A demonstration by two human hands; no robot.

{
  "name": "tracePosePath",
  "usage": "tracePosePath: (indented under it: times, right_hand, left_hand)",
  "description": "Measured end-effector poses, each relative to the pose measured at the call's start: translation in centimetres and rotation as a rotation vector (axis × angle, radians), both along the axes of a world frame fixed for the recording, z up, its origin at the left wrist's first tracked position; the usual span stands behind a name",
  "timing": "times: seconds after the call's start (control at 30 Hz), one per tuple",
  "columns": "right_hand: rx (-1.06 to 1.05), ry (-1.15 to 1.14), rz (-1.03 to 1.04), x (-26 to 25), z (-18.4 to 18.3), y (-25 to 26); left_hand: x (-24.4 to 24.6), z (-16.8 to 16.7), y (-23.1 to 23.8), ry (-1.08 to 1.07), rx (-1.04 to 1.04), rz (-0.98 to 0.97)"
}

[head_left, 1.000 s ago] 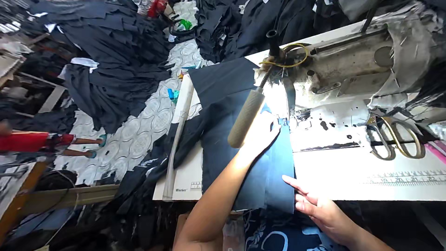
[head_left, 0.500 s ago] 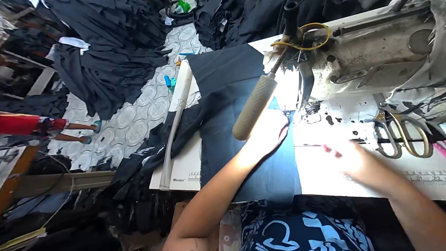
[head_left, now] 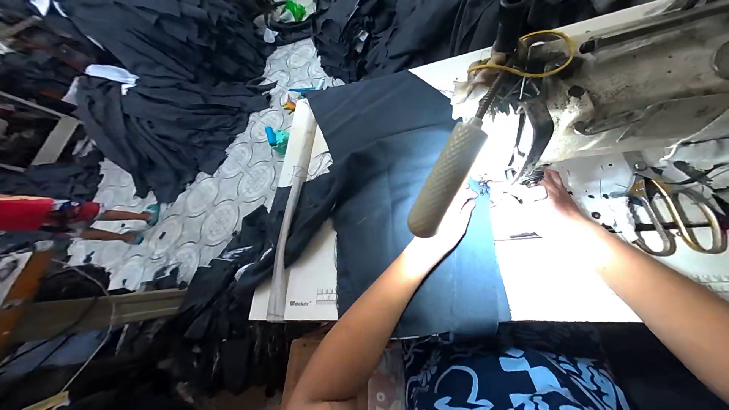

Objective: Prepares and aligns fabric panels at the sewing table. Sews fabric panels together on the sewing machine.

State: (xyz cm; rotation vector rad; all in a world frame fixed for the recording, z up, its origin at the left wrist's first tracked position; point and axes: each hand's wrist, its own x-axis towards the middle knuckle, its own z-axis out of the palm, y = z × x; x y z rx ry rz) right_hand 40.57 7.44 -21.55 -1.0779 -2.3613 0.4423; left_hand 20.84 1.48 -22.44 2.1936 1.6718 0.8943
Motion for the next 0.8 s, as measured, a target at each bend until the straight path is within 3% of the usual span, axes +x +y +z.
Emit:
tracePosePath:
  times: [0.2,0.53,0.8]
  right_hand:
    - [0.019,-0.056,-0.006,0.0,-0.5,0.2]
    - [0.077,0.071,0.013,0.2,-1.0,0.2]
    - [0.045,-0.03,0.058,0.3,-0.1,0.3]
  left_hand:
    - [-0.1,3.2,1.6,0.055,-0.279,0.054]
    - [0.0,1.9,2.0,0.02,-0.177,0.078]
    - [0.7,1.9,2.0,0.118,-0.138,0.15]
